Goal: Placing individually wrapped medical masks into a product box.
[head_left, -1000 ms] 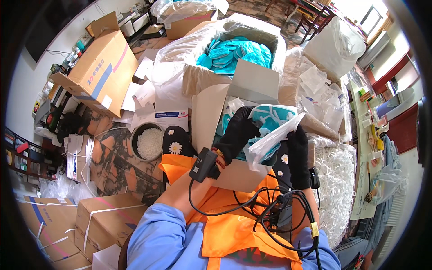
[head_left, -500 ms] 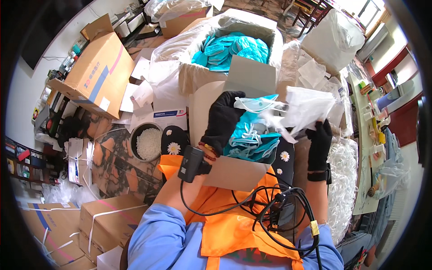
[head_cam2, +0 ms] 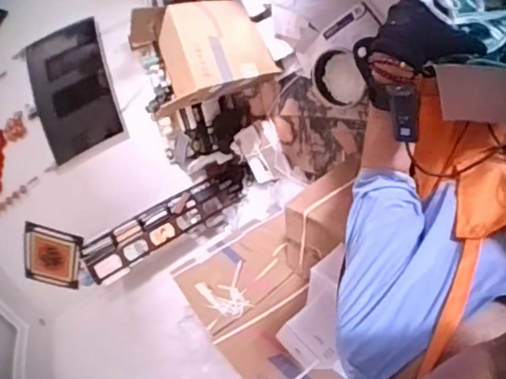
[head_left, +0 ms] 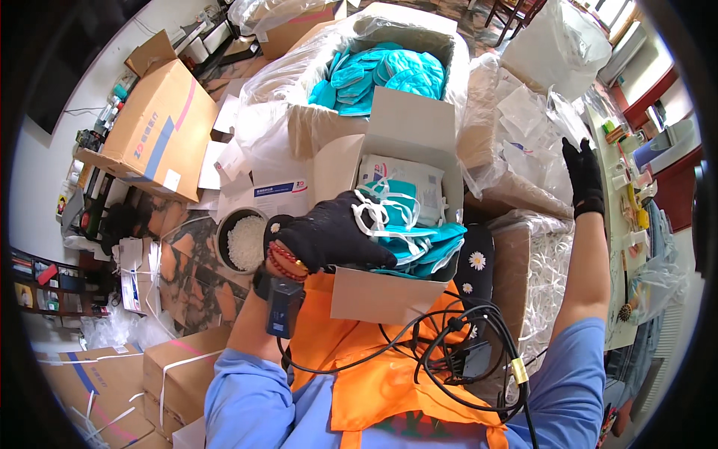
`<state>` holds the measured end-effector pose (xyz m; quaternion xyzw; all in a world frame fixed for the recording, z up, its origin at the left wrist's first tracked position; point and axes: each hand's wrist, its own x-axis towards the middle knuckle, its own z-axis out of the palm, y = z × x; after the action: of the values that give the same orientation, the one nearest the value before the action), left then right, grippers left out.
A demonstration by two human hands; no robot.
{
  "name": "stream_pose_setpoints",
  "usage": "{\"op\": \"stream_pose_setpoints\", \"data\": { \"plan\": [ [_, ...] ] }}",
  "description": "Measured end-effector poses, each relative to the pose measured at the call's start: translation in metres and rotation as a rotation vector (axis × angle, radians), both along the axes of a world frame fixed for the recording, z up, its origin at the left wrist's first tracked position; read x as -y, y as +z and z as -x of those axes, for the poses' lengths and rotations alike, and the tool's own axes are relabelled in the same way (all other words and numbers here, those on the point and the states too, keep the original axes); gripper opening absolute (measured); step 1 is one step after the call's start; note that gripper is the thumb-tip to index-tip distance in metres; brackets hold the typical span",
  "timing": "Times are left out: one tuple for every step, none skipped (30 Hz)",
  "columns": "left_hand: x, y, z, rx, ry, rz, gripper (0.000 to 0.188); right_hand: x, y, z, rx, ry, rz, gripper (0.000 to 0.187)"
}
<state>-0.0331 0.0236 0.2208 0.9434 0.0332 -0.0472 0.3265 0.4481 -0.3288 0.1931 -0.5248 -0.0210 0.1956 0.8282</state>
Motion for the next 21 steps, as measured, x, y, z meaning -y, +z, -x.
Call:
{"op": "stream_pose_setpoints", "data": {
  "plan": [
    [-0.002, 0.005, 0.003, -0.025, 0.092, 0.157, 0.067, 0.008, -0.011, -0.01, 0.164, -0.06, 0.193, 0.057],
    [-0.001, 0.016, 0.003, -0.042, 0.156, 0.185, 0.066, 0.018, -0.027, -0.021, 0.327, -0.123, 0.387, 0.063],
    [0.001, 0.033, -0.004, -0.042, 0.178, 0.224, 0.065, 0.068, -0.047, -0.045, 0.57, -0.107, 0.746, 0.065],
    [0.002, 0.042, -0.004, -0.071, 0.275, 0.245, 0.064, 0.047, -0.051, -0.034, 0.54, -0.106, 0.783, 0.061],
    [-0.005, 0.028, -0.003, 0.085, 0.236, 0.091, 0.062, 0.026, -0.058, -0.018, 0.409, -0.122, 0.662, 0.056],
    [-0.012, 0.014, 0.0, 0.243, 0.22, -0.083, 0.061, -0.001, -0.054, 0.007, 0.329, -0.121, 0.561, 0.052],
    [-0.007, 0.018, -0.002, 0.348, 0.299, -0.16, 0.059, -0.021, -0.048, 0.033, 0.326, -0.12, 0.518, 0.048],
    [-0.002, 0.02, -0.005, 0.448, 0.382, -0.239, 0.058, -0.053, -0.033, 0.075, 0.331, -0.135, 0.477, 0.044],
    [0.003, 0.018, -0.021, 0.518, 0.424, -0.184, 0.06, -0.058, -0.033, 0.091, 0.435, -0.085, 0.478, 0.038],
    [0.011, 0.011, -0.035, 0.548, 0.372, -0.22, 0.064, -0.066, -0.034, 0.102, 0.538, -0.026, 0.475, 0.033],
    [0.019, -0.003, -0.047, 0.57, 0.335, -0.263, 0.067, -0.086, -0.031, 0.124, 0.586, 0.044, 0.468, 0.03],
    [0.027, -0.01, -0.055, 0.596, 0.303, -0.305, 0.07, -0.107, -0.023, 0.151, 0.638, 0.116, 0.461, 0.028],
    [0.035, -0.012, -0.064, 0.33, 0.292, -0.323, 0.077, -0.125, -0.017, 0.172, 0.83, 0.197, 0.535, 0.029],
    [0.041, -0.011, -0.072, 0.07, 0.264, -0.331, 0.084, -0.138, -0.011, 0.192, 1.02, 0.263, 0.616, 0.031],
    [0.045, -0.008, -0.069, -0.045, 0.226, -0.294, 0.085, -0.152, -0.007, 0.212, 1.045, 0.378, 0.565, 0.033],
    [0.044, -0.017, -0.066, -0.098, 0.201, -0.17, 0.079, -0.16, -0.005, 0.231, 1.063, 0.49, 0.52, 0.035],
    [0.045, -0.018, -0.063, -0.093, 0.189, -0.14, 0.074, -0.167, 0.0, 0.244, 1.145, 0.558, 0.577, 0.036],
    [0.047, -0.018, -0.058, -0.092, 0.179, -0.113, 0.069, -0.172, 0.007, 0.258, 1.223, 0.628, 0.629, 0.038],
    [0.05, -0.024, -0.055, -0.05, 0.118, -0.093, 0.067, -0.176, 0.01, 0.266, 1.302, 0.701, 0.679, 0.039],
    [0.054, -0.035, -0.052, -0.008, 0.058, -0.072, 0.065, -0.18, 0.007, 0.27, 1.311, 0.739, 0.719, 0.041],
    [0.058, -0.041, -0.047, 0.037, -0.001, -0.054, 0.062, -0.184, 0.004, 0.273, 1.323, 0.773, 0.759, 0.042]
  ]
}}
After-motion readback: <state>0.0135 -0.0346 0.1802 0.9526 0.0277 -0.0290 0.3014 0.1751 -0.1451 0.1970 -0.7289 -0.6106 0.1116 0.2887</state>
